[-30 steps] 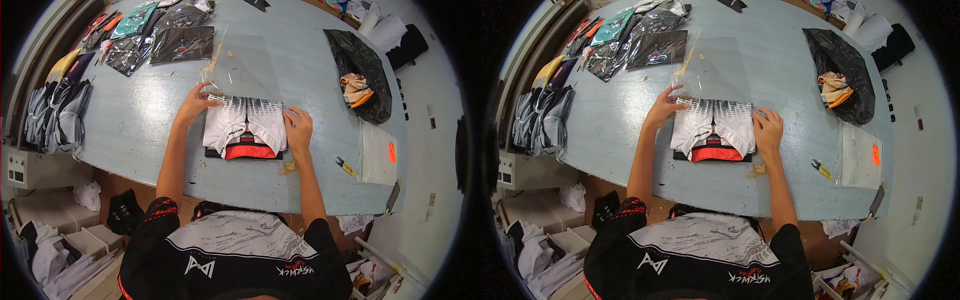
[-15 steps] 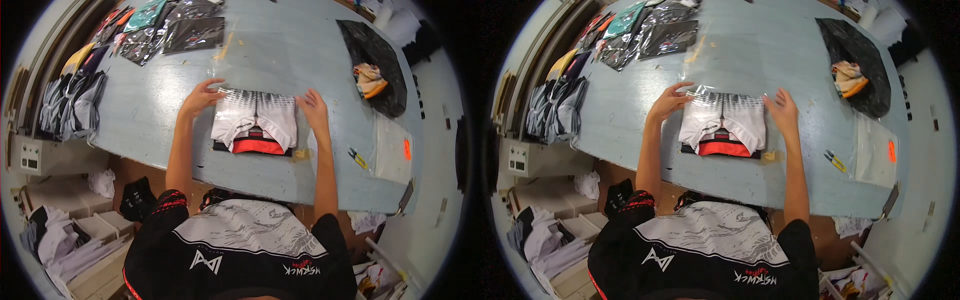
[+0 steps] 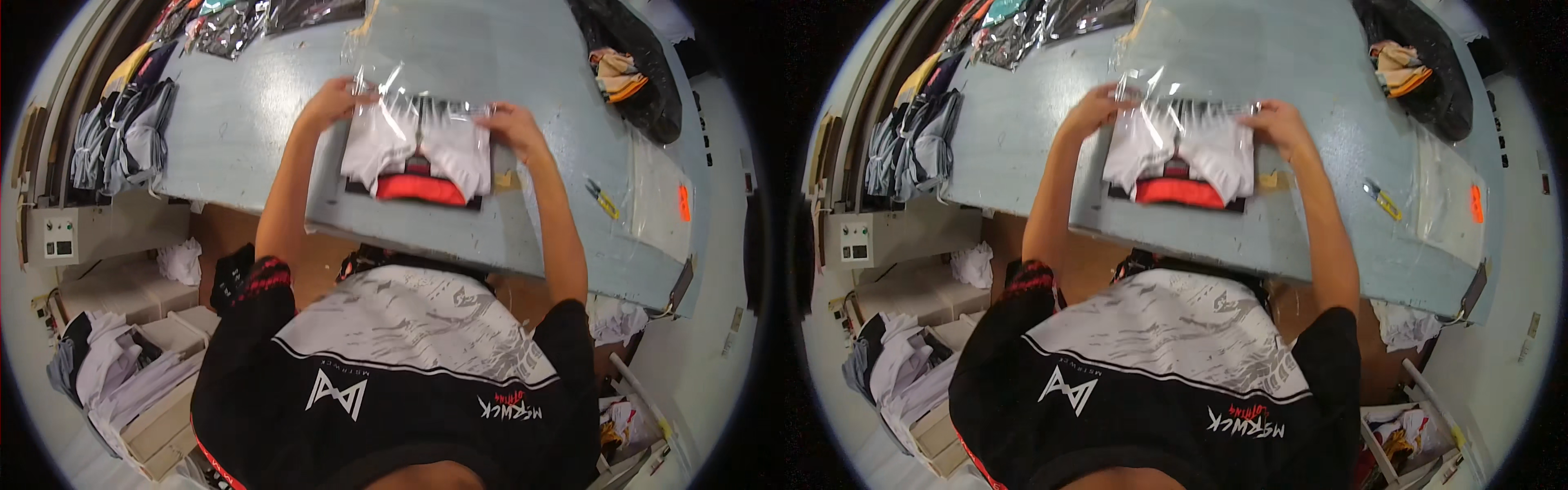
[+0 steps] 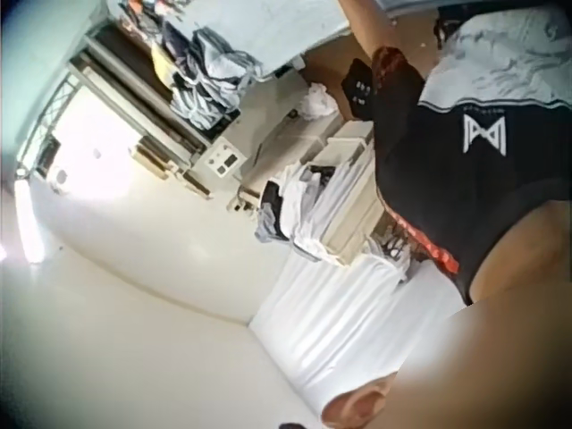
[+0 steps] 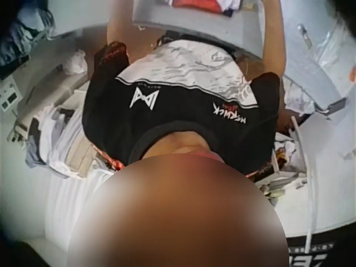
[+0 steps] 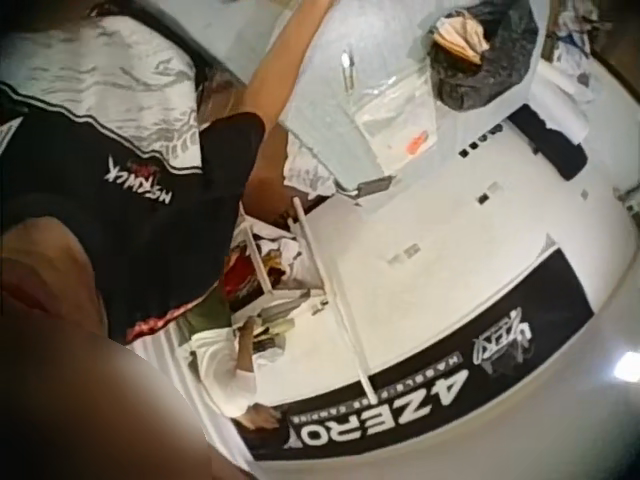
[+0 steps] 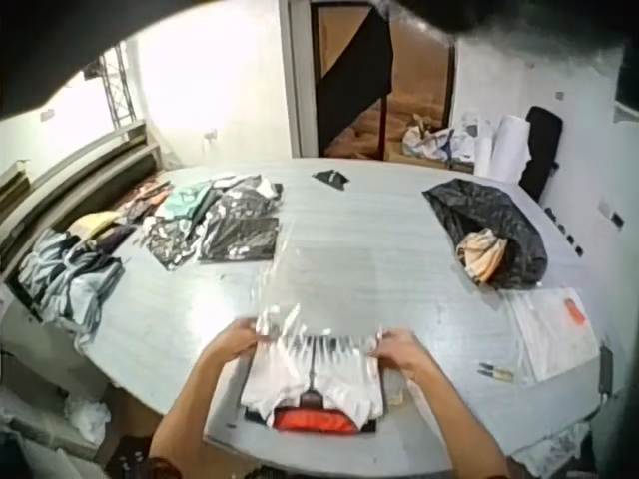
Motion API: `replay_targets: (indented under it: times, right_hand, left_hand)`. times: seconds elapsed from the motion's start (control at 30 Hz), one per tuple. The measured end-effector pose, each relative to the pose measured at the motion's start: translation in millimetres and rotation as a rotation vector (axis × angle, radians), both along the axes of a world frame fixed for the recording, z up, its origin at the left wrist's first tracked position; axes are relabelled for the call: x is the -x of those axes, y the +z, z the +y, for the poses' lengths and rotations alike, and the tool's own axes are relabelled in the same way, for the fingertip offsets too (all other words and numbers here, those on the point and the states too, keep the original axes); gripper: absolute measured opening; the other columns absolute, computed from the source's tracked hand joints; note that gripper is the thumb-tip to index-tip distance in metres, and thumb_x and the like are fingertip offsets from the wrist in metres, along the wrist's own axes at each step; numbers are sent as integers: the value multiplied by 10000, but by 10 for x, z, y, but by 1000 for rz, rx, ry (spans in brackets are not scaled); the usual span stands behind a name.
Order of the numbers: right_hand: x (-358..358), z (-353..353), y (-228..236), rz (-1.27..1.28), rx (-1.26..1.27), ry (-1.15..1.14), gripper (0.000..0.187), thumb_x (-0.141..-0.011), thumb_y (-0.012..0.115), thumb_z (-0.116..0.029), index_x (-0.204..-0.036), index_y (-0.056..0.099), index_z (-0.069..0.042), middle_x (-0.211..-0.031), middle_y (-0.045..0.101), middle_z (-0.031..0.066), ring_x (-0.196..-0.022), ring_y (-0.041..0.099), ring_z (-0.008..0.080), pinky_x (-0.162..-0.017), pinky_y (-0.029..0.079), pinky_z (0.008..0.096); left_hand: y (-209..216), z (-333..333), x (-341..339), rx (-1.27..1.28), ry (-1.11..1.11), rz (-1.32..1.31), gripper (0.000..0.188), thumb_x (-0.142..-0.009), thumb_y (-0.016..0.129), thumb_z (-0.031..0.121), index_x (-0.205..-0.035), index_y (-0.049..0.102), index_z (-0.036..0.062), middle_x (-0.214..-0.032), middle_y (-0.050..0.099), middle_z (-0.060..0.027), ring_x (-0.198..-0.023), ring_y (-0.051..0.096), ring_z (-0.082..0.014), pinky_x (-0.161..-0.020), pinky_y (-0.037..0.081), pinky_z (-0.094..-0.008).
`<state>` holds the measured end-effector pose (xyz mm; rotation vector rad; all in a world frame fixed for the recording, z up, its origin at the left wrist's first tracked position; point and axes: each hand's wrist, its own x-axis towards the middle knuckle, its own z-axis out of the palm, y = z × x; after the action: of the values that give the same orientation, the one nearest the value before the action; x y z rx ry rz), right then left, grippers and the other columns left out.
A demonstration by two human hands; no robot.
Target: Trim loose threads from a jersey using nippers, fold the jersey, and place it into a plastic packaging bag.
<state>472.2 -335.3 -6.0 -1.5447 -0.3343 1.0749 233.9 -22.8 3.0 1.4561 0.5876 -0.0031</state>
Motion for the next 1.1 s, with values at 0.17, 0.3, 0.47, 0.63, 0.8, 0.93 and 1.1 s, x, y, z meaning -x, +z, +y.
replay_targets:
  times: [0.17, 0.3, 0.47, 0.63, 0.8, 0.93, 1.1]
  right_hand:
    - [583, -544, -127, 2, -19, 13, 503, -883, 774, -18, -1333, 575, 86, -1132, 735, 141, -1013, 719, 199, -920, 578, 323]
    - [811, -829, -34, 25, -10, 46, 504, -840, 817, -32, -1278, 611, 107, -1128, 747, 160, -965, 731, 194, -872, 592, 318]
    - [1046, -1067, 133, -143, 171, 36, 394, -840, 801, -25, -1195, 657, 64, -1020, 754, 80, -924, 718, 139, -851, 582, 268]
    - [1321, -1414, 118, 62, 73, -68, 436, -846, 799, -9, -1242, 636, 75, -1027, 752, 103, -909, 710, 139, -825, 572, 266]
    - [1073, -1062, 228, -121, 36, -52, 470, -856, 784, 21, -1290, 612, 71, -1062, 751, 117, -901, 713, 148, -807, 575, 268]
    - [1514, -1451, 164, 47, 146, -98, 488, -848, 803, -2, -1289, 611, 76, -1053, 749, 104, -905, 714, 156, -809, 563, 253]
    - [1383, -1418, 144, -76, 137, -95, 461, -855, 803, -40, -1265, 626, 74, -1027, 749, 99, -885, 712, 135, -782, 562, 247]
  left_hand:
    - [118, -520, 416, -98, 15, 69, 432, -865, 828, 118, -1242, 681, -33, -1088, 755, -130, -988, 714, -169, -859, 571, -330]
    - [125, -729, 650, 11, -74, 110, 483, -875, 825, 119, -1294, 645, -42, -1065, 754, -119, -915, 704, -150, -800, 561, -308]
    - [-96, -849, 1062, -83, 48, 109, 392, -920, 784, 107, -1249, 636, -44, -1041, 761, -103, -824, 683, -101, -717, 524, -233]
    - [-17, -1222, 1335, 68, 53, 65, 496, -878, 816, 103, -1304, 622, -63, -989, 764, -95, -819, 679, -99, -681, 495, -229]
    - [-25, -1092, 1236, -216, 52, 146, 387, -854, 820, 77, -1198, 697, -48, -867, 741, -60, -717, 626, -87, -622, 471, -244]
    - [-61, -1503, 1675, 188, 137, 134, 407, -847, 814, 48, -1224, 690, -39, -923, 751, -69, -799, 669, -113, -720, 520, -252]
    - [12, -1506, 1521, -2, 134, 121, 381, -897, 775, 103, -1232, 681, -53, -996, 755, -86, -856, 693, -140, -784, 532, -263]
